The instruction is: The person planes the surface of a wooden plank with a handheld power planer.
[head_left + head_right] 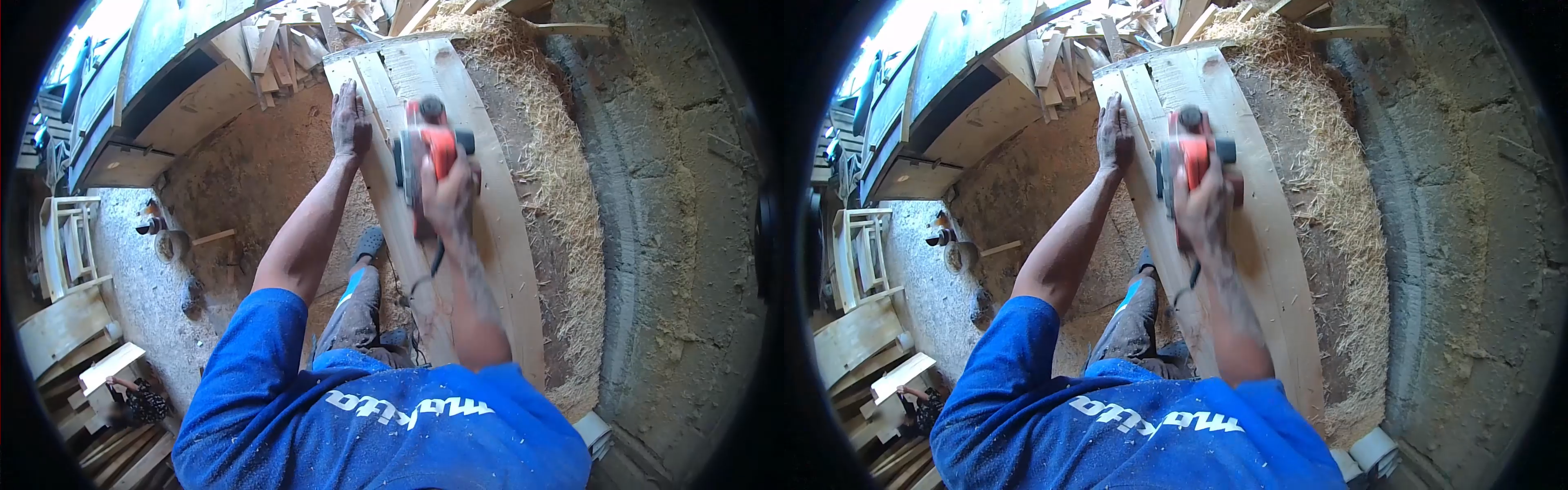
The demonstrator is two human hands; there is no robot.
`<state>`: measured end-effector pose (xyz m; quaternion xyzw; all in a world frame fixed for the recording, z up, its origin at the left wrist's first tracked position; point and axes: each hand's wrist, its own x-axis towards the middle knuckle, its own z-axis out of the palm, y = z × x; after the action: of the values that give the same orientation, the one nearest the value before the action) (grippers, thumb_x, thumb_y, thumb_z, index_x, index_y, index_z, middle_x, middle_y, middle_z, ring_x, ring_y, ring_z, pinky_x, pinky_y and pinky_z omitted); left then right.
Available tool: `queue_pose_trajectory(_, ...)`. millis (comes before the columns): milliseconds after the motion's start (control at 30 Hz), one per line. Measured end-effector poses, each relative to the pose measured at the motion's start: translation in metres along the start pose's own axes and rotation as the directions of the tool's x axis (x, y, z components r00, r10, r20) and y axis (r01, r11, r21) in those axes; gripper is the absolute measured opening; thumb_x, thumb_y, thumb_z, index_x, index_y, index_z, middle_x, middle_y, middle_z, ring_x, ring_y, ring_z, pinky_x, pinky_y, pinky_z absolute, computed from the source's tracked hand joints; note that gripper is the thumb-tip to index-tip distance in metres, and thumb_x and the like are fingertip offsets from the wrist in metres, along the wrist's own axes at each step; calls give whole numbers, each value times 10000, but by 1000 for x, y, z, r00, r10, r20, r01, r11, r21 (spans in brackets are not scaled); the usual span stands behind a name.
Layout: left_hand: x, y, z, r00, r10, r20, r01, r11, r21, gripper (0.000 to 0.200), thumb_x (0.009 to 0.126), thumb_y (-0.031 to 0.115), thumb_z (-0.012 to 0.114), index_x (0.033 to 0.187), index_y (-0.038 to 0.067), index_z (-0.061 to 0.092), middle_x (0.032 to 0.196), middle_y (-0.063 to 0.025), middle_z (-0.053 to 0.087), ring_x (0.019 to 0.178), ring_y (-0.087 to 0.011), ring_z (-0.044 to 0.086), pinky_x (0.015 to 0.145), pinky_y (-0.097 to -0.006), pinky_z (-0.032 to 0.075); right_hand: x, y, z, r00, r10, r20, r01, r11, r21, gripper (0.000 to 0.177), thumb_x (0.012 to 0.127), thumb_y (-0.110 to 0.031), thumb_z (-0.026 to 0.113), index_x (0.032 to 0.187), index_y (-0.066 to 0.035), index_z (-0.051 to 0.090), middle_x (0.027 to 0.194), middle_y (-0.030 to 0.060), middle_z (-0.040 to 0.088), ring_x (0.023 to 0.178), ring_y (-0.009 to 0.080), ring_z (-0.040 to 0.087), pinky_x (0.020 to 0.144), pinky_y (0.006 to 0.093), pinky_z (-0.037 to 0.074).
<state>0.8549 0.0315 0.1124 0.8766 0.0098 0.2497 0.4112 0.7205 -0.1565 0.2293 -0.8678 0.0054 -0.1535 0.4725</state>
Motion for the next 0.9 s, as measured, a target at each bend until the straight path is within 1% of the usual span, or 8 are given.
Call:
queue_pose_trajectory(133, 1, 4, -2, 1000, -21, -4, 21, 999, -27, 436, 1082, 200, 418, 1446, -20, 513, 1495, -249, 516, 1435, -377, 446, 1241, -443, 280, 101, 7, 45, 970, -213, -120, 205, 976, -80, 310, 891, -270, 660, 1098, -41, 692, 870, 218, 724, 769, 408, 721, 727, 487, 568)
queue_pose_trajectory(367, 2, 6, -4, 1000, -15, -1, 15, 999, -38, 437, 1083, 186, 405, 1451, -28, 505, 1498, -253, 511, 1448, -381, 429, 1240, -453, 281, 234, 1, 96, 999, -33, -3, 31, 979, -202, 525, 831, -433, 693, 1066, 36, 695, 959, 298, 724, 902, 447, 734, 799, 523, 589)
queue_pose_trajectory(400, 0, 6, -3, 1000, -3, 0, 3, 1000, -25, 438, 1083, 186, 405, 1453, -26, 504, 1501, -251, 508, 1451, -381, 426, 1240, -455, 281, 235, -18, 85, 994, 44, 100, -40, 998, -44, 549, 848, -444, 664, 1094, 46, 684, 1015, 319, 712, 958, 456, 721, 836, 530, 582)
queue_pose_trajectory(467, -4, 7, -3, 1000, -2, -1, 2, 1000, -15, 441, 1081, 185, 408, 1457, -24, 501, 1506, -250, 504, 1455, -377, 421, 1242, -456, 277, 256, 4, 101, 992, -113, 60, 120, 985, -123, 553, 861, -442, 649, 1128, 41, 662, 1060, 326, 702, 997, 468, 706, 871, 518, 575)
queue_pose_trajectory(633, 2, 3, -1, 999, -20, 39, 18, 998, 57, 461, 1079, 193, 402, 1475, -31, 479, 1531, -243, 481, 1471, -365, 403, 1247, -454, 262, 153, -4, 58, 990, -134, 38, 134, 991, 13, 419, 905, -341, 650, 1136, 7, 612, 978, 319, 685, 969, 486, 675, 821, 545, 555)
queue_pose_trajectory(667, 6, 4, 1, 996, -59, 68, 51, 992, 115, 473, 1079, 199, 396, 1483, -36, 468, 1551, -240, 460, 1480, -358, 395, 1250, -452, 259, 118, 14, 57, 960, -251, -121, 239, 965, -109, 425, 912, -334, 659, 1171, 1, 619, 971, 306, 685, 904, 483, 674, 794, 536, 550)
queue_pose_trajectory(733, 16, 7, 8, 992, -95, 87, 79, 983, 168, 486, 1079, 204, 389, 1492, -42, 457, 1571, -236, 438, 1489, -351, 386, 1252, -451, 255, 33, 4, 20, 990, -92, -109, 90, 996, -19, 498, 945, -275, 658, 1313, 49, 569, 1046, 297, 674, 947, 440, 672, 817, 488, 540)
queue_pose_trajectory(900, 27, 3, 37, 908, 237, 346, -373, 834, 407, 537, 1048, 154, 341, 1557, -17, 362, 1636, -193, 364, 1519, -309, 355, 1271, -403, 237, -167, -38, -74, 986, 148, -73, -152, 987, -57, 452, 968, -189, 641, 1321, 72, 536, 1127, 275, 652, 1106, 431, 648, 945, 460, 507)
